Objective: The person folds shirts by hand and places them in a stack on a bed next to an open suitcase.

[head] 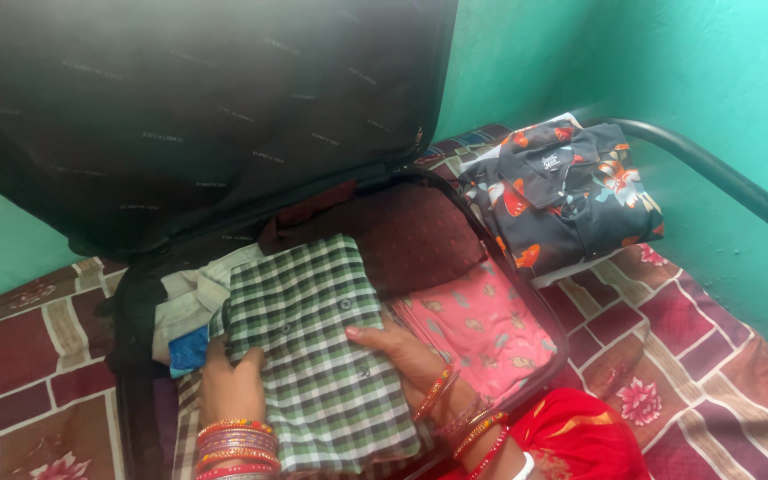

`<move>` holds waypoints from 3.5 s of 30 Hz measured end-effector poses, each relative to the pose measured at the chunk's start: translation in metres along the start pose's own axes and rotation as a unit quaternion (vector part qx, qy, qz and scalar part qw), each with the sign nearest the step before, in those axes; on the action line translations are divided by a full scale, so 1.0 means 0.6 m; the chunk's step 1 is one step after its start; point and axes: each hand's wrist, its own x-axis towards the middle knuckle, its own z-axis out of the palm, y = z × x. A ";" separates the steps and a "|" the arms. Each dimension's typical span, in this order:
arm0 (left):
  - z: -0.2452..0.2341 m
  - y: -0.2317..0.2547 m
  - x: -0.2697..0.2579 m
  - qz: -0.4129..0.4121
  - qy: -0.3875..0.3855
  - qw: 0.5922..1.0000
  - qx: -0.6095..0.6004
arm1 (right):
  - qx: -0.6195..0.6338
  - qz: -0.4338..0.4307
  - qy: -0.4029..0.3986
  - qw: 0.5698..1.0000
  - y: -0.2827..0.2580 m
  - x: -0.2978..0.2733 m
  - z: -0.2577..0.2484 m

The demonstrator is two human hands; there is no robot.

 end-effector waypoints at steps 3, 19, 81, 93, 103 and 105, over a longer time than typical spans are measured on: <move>0.013 -0.034 0.026 0.049 -0.016 0.997 -0.060 | -0.045 -0.005 0.045 0.998 0.010 0.011 -0.015; -0.069 0.054 -0.036 -0.004 -0.284 0.872 -0.399 | -0.479 -0.344 0.087 0.803 -0.159 -0.148 0.137; -0.030 0.057 -0.038 0.069 -0.065 0.995 -0.014 | -0.191 -0.117 0.161 0.961 -0.093 0.027 -0.193; -0.013 0.048 -0.038 0.055 -0.083 0.995 0.007 | -0.174 -0.102 0.176 0.964 -0.094 0.027 -0.192; -0.006 -0.003 0.010 -0.004 -0.073 0.995 -0.062 | -0.174 -0.134 0.226 0.949 -0.104 0.013 -0.174; 0.001 -0.009 0.006 -0.014 -0.040 0.994 -0.098 | -0.164 -0.135 0.233 0.949 -0.103 0.014 -0.176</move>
